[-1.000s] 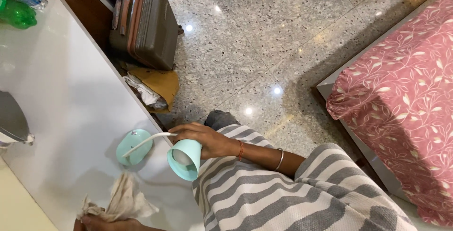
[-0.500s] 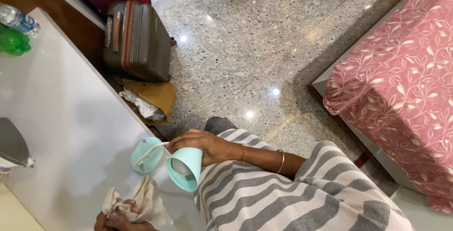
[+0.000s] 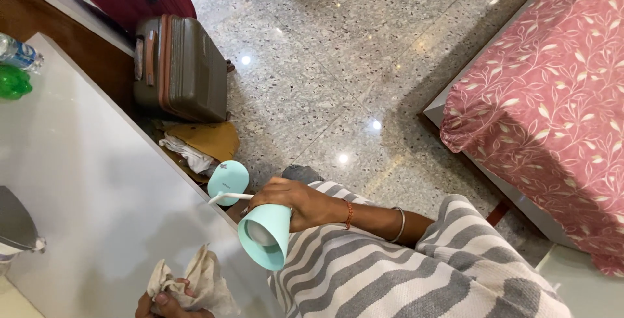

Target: Cleaning a desk lamp using a cloth to wipe down the base and shade.

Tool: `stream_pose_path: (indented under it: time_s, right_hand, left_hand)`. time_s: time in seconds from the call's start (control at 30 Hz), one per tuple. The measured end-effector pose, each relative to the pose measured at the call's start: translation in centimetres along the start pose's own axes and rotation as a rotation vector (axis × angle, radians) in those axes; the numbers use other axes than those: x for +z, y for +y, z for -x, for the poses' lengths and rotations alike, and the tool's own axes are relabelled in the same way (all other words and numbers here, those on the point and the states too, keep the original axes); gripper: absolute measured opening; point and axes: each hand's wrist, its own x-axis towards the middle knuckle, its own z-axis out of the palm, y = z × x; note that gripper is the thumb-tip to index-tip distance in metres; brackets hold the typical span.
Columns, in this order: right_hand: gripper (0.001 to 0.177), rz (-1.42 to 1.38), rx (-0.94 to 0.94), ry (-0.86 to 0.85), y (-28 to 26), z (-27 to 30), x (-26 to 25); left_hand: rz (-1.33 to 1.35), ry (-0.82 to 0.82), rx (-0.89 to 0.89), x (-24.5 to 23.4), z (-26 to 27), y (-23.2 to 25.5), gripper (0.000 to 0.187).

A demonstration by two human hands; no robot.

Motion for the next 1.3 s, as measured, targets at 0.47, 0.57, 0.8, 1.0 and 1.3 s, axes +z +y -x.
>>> stream_pose_path:
  time_s: [0.47, 0.57, 0.8, 1.0, 1.3]
  right_hand:
    - [0.063, -0.032, 0.053, 0.0, -0.6, 0.6, 0.7]
    - [0.065, -0.022, 0.027, 0.015, -1.5, 0.7, -0.1]
    - [0.065, -0.104, 0.015, 0.035, -2.9, 0.9, -0.9]
    - [0.065, -0.23, -0.018, 0.055, -2.2, 0.8, 0.0]
    - [0.075, -0.391, 0.003, -0.059, -0.8, 0.5, 2.0]
  left_hand:
    - [0.329, 0.049, 0.029, 3.5, 0.7, -0.2, 0.038]
    - [0.273, 0.094, -0.022, 4.5, 0.7, -0.6, 0.038]
    - [0.302, -0.058, 0.024, 5.0, 0.9, 2.2, 0.05]
    - [0.001, -0.162, 0.238, 5.6, 0.9, 3.7, 0.059]
    - [-0.083, -0.072, 0.167, 5.3, 1.3, 3.4, 0.036]
